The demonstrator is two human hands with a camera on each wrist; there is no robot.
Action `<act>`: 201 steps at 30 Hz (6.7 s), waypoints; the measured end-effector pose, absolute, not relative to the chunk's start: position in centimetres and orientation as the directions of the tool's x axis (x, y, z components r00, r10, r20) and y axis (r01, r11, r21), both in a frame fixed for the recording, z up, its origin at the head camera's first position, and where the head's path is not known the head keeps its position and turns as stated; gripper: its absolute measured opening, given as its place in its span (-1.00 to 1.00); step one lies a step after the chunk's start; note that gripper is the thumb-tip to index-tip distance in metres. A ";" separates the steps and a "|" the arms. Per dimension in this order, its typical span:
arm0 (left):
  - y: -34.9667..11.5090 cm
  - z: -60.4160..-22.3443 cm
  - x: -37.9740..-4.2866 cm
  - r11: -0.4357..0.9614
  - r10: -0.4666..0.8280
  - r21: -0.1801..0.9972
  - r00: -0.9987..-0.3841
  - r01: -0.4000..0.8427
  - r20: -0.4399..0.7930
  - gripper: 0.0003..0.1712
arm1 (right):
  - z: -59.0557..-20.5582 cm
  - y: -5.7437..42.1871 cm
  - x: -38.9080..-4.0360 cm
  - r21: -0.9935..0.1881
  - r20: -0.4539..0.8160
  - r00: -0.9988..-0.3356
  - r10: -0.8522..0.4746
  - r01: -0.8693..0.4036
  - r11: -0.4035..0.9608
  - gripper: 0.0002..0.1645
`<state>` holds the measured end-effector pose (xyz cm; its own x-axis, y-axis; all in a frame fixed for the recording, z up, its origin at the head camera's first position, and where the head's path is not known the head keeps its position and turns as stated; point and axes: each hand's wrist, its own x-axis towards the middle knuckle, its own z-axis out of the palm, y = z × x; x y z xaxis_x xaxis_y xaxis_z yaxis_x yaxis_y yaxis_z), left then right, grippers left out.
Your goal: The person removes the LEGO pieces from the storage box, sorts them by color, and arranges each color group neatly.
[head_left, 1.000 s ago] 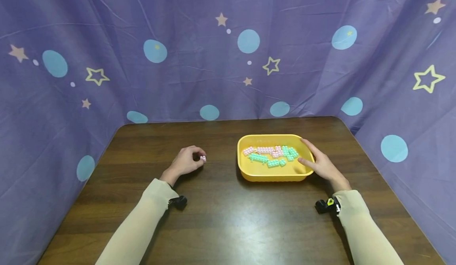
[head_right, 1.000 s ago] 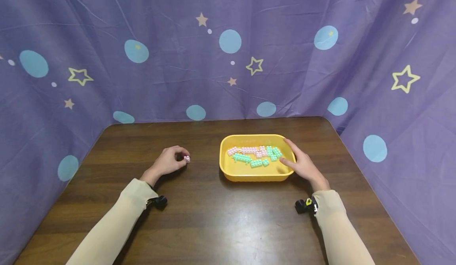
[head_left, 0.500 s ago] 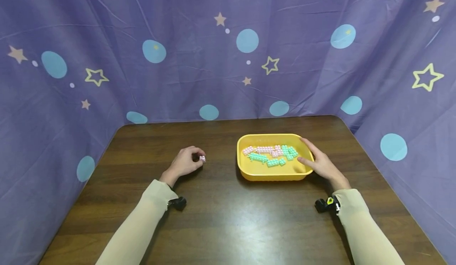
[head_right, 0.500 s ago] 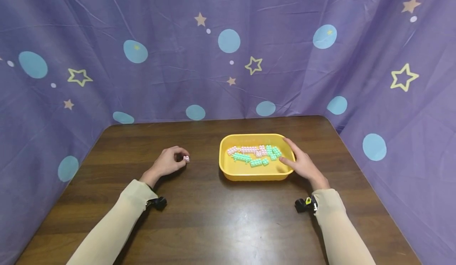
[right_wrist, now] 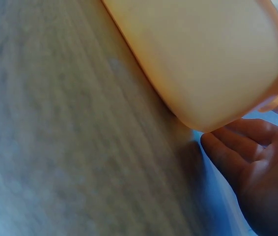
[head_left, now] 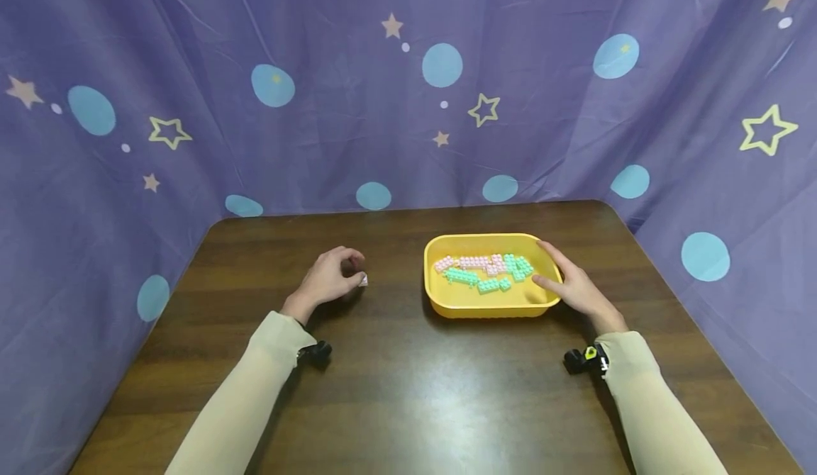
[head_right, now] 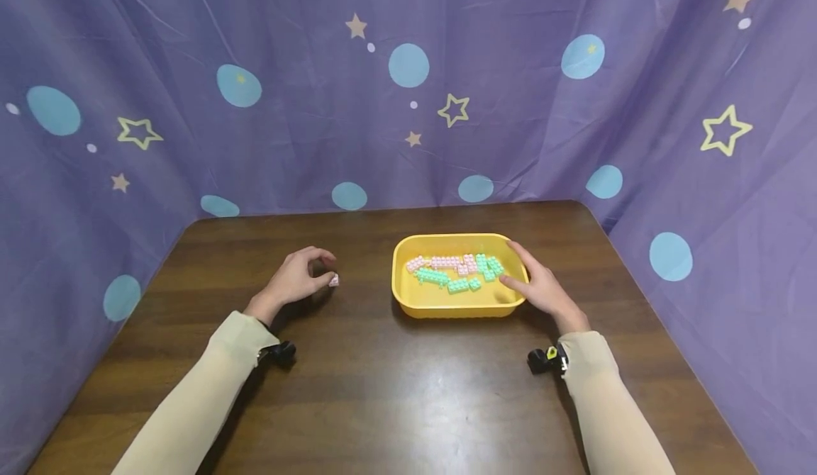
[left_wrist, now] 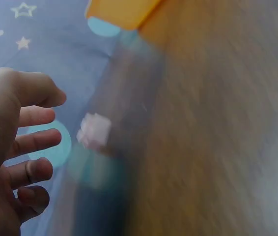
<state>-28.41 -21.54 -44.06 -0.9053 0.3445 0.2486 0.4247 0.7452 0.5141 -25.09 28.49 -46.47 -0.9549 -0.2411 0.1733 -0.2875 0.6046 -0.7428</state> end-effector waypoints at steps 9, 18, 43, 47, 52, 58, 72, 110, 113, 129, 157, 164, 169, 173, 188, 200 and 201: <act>-16.1 -41.0 -29.3 0.659 0.444 0.492 -0.822 0.569 0.356 -0.66 | -46.5 28.8 -25.3 -0.741 0.157 -0.959 -0.234 -0.271 0.614 -0.05; -8.7 -38.8 -29.7 0.654 0.573 0.400 -0.766 0.642 0.292 -0.60 | -46.6 28.9 -25.2 -0.742 0.165 -0.959 -0.229 -0.274 0.612 -0.05; 4.6 -40.4 -29.7 0.777 0.591 0.237 -0.805 0.583 0.040 -0.60 | -46.7 28.7 -25.4 -0.734 0.202 -0.948 -0.244 -0.312 0.603 -0.08; 4.7 -40.6 -29.7 0.795 0.568 0.245 -0.823 0.555 0.022 -0.64 | -46.5 28.4 -25.5 -0.731 0.202 -0.947 -0.251 -0.317 0.605 -0.08; 4.7 -41.1 -30.2 0.829 0.520 0.241 -0.854 0.504 -0.003 -0.77 | -46.3 28.2 -25.5 -0.730 0.199 -0.946 -0.255 -0.317 0.606 -0.08; 4.8 -41.8 -30.7 0.842 0.507 0.224 -0.862 0.491 -0.016 -0.83 | -46.4 28.5 -25.2 -0.731 0.193 -0.948 -0.251 -0.310 0.608 -0.07; 5.2 -42.0 -30.8 0.818 0.545 0.217 -0.838 0.532 0.000 -0.88 | -46.6 28.7 -25.0 -0.737 0.189 -0.952 -0.239 -0.298 0.606 -0.08; 5.4 -41.8 -30.6 0.795 0.593 0.166 -0.805 0.583 -0.013 -0.78 | -46.4 28.6 -25.0 -0.743 0.193 -0.951 -0.241 -0.302 0.597 -0.07; 5.3 -41.9 -30.6 0.791 0.596 0.183 -0.803 0.583 -0.020 -0.80 | -46.6 28.6 -25.1 -0.741 0.188 -0.952 -0.242 -0.299 0.602 -0.08; 4.4 -41.9 -30.3 0.782 0.596 0.230 -0.803 0.579 -0.002 -0.90 | -46.7 28.6 -24.8 -0.748 0.207 -0.944 -0.257 -0.322 0.581 -0.09; -8.5 -33.0 -26.9 0.729 0.527 0.299 -0.783 0.616 0.329 -0.84 | -46.7 28.5 -25.0 -0.736 0.171 -0.954 -0.248 -0.291 0.612 -0.07; -14.5 -33.8 -26.6 0.731 0.492 0.294 -0.774 0.616 0.398 -0.86 | -46.6 28.4 -25.0 -0.742 0.179 -0.953 -0.244 -0.294 0.603 -0.08; -18.4 -35.8 -26.9 0.757 0.440 0.331 -0.814 0.564 0.380 -0.87 | -46.7 28.5 -24.8 -0.733 0.180 -0.952 -0.247 -0.297 0.611 -0.08; -20.5 -37.4 -27.0 0.778 0.414 0.339 -0.838 0.529 0.357 -0.86 | -46.7 28.4 -24.8 -0.731 0.188 -0.950 -0.250 -0.305 0.611 -0.07; -24.9 -41.2 -26.2 0.847 0.287 0.391 -0.929 0.359 0.233 -0.80 | -46.8 28.7 -25.0 -0.748 0.193 -0.948 -0.255 -0.310 0.587 -0.08; -25.5 -43.3 -26.4 0.857 0.252 0.402 -0.943 0.321 0.216 -0.83 | -46.4 28.7 -25.0 -0.750 0.185 -0.951 -0.249 -0.301 0.589 -0.08; -25.4 -43.5 -26.4 0.858 0.250 0.402 -0.944 0.319 0.216 -0.83 | -46.5 28.7 -25.0 -0.749 0.182 -0.951 -0.252 -0.300 0.591 -0.08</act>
<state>-26.43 -25.44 -43.48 -0.9440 0.2499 0.2156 0.3190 0.8584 0.4018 -25.02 28.73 -46.47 -0.9505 -0.2517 0.1821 -0.3000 0.5909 -0.7489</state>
